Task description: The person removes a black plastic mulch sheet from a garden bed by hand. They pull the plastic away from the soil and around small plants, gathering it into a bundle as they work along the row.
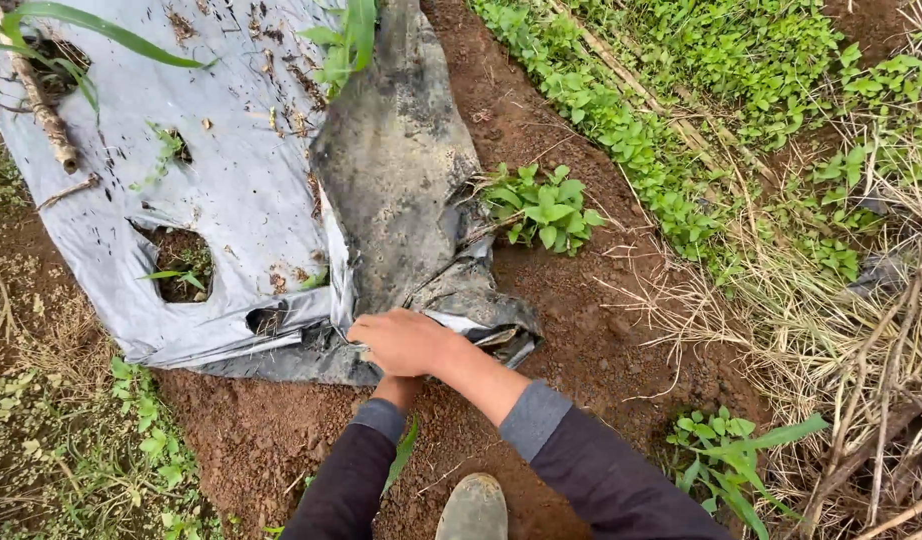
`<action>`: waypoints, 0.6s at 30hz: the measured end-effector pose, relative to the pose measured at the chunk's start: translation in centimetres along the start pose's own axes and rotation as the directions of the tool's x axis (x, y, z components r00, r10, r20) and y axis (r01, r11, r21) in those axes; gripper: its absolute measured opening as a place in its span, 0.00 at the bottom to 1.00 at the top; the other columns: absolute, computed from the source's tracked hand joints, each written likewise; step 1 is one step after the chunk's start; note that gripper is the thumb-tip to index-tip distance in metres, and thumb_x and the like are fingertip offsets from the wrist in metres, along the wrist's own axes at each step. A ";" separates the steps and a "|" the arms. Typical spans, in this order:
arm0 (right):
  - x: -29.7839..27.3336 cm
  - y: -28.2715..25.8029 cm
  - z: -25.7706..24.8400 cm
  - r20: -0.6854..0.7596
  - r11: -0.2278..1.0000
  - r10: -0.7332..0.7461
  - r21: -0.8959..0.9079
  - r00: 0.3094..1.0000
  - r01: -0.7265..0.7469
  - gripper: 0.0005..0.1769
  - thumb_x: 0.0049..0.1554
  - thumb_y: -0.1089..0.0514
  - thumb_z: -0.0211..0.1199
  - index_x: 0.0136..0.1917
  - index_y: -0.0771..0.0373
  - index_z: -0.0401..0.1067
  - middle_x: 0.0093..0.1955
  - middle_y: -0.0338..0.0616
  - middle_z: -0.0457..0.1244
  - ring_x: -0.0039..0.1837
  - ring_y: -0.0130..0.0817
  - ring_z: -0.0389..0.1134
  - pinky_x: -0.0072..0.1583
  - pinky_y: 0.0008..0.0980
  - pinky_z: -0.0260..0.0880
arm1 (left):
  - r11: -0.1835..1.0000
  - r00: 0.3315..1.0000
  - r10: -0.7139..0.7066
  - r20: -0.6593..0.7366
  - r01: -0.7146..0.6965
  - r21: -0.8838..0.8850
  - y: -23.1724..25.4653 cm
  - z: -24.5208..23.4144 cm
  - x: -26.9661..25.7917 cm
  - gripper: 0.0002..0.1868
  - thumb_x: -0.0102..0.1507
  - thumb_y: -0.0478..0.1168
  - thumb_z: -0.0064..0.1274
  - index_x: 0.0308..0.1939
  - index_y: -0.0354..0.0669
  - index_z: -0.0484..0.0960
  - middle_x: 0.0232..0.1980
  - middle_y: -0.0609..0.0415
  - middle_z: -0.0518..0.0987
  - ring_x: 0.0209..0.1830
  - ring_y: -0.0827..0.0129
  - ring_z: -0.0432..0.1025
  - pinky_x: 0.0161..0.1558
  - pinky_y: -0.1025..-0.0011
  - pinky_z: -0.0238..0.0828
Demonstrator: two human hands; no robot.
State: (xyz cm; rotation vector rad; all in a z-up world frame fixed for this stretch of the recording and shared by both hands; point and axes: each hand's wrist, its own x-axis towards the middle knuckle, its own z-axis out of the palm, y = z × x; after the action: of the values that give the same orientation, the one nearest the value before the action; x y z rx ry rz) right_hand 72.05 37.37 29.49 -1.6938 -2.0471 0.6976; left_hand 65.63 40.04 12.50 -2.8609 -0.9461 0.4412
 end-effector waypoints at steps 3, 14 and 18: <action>-1.7 0.6 -2.4 -0.216 0.976 0.182 -0.078 0.959 -0.203 0.27 0.48 0.52 0.59 0.61 0.58 0.62 0.64 0.51 0.53 0.67 0.53 0.51 0.63 0.56 0.52 | 0.983 0.983 -0.092 -0.160 0.064 -0.173 -1.4 -0.8 -0.1 0.30 0.51 0.55 0.44 0.53 0.45 0.69 0.58 0.46 0.63 0.62 0.53 0.52 0.59 0.51 0.43; 2.0 6.6 -1.9 0.082 0.762 0.510 0.419 0.856 -0.494 0.44 0.50 0.38 0.56 0.67 0.72 0.51 0.67 0.66 0.49 0.68 0.60 0.51 0.64 0.56 0.55 | 0.766 0.862 -0.290 -0.416 -0.052 -0.641 -5.5 -4.7 0.3 0.30 0.57 0.22 0.38 0.64 0.36 0.59 0.62 0.25 0.55 0.58 0.32 0.56 0.56 0.42 0.57; 1.6 11.8 -1.4 -0.295 0.742 0.606 0.545 0.739 -0.390 0.16 0.52 0.56 0.52 0.55 0.58 0.63 0.58 0.51 0.55 0.59 0.51 0.61 0.56 0.48 0.67 | 0.529 0.926 -0.369 -0.075 0.143 -0.836 -6.4 -2.9 1.2 0.33 0.59 0.27 0.40 0.65 0.61 0.58 0.69 0.44 0.49 0.69 0.47 0.44 0.66 0.50 0.41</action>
State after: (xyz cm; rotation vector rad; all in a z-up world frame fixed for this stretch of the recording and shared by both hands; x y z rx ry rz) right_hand 81.85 40.84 23.54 -1.9079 -0.9796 0.7679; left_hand 63.78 45.95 16.15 -3.2659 -1.8975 -0.5673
